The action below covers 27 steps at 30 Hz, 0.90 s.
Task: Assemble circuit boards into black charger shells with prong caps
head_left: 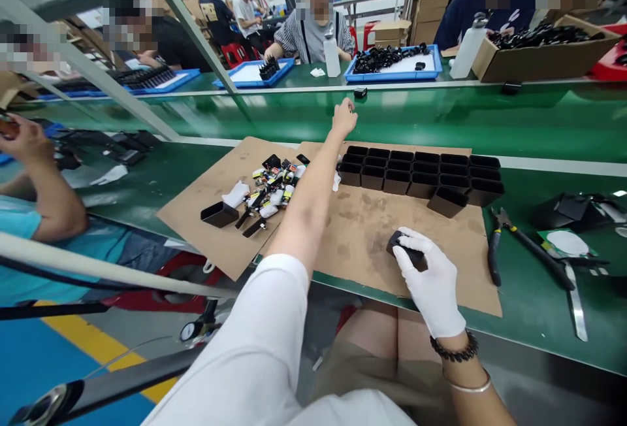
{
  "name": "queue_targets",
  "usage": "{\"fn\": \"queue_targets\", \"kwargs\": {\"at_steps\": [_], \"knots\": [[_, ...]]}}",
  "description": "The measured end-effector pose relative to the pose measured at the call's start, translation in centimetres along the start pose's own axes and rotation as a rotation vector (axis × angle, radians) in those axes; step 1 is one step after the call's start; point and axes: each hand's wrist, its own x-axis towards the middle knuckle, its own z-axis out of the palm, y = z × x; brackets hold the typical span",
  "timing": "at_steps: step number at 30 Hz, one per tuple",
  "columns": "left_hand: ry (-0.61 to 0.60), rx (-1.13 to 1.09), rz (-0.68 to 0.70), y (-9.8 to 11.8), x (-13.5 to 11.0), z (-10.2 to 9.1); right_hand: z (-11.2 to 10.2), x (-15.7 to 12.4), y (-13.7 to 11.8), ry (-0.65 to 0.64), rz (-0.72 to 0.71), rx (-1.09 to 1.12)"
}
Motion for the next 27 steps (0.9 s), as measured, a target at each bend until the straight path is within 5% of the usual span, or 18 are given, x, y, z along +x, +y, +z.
{"fn": "queue_targets", "kwargs": {"at_steps": [3,7,10,12,16,21,27], "knots": [[0.039,0.015,0.161,1.2,-4.2,-3.5,0.0,0.0,0.0,-0.003,0.009,0.007],[-0.016,0.055,0.347,3.0,-16.2,-6.7,0.1,-0.1,0.0,-0.014,0.076,0.083],[-0.178,0.256,0.258,3.2,-25.5,-6.2,0.2,-0.3,0.2,-0.019,0.159,0.159],[-0.257,0.397,0.212,3.2,-29.4,-4.9,0.1,-0.4,0.2,-0.032,0.217,0.235],[-0.194,0.171,0.299,3.4,-31.0,-2.8,-0.2,-0.3,0.2,-0.051,0.236,0.405],[-0.406,-0.485,0.447,3.3,-30.0,-1.7,-0.2,-0.3,0.7,-0.072,0.263,0.448],[-0.344,-0.684,0.403,2.6,-30.5,-0.4,0.1,-0.6,1.7,-0.117,0.286,0.372]]}}
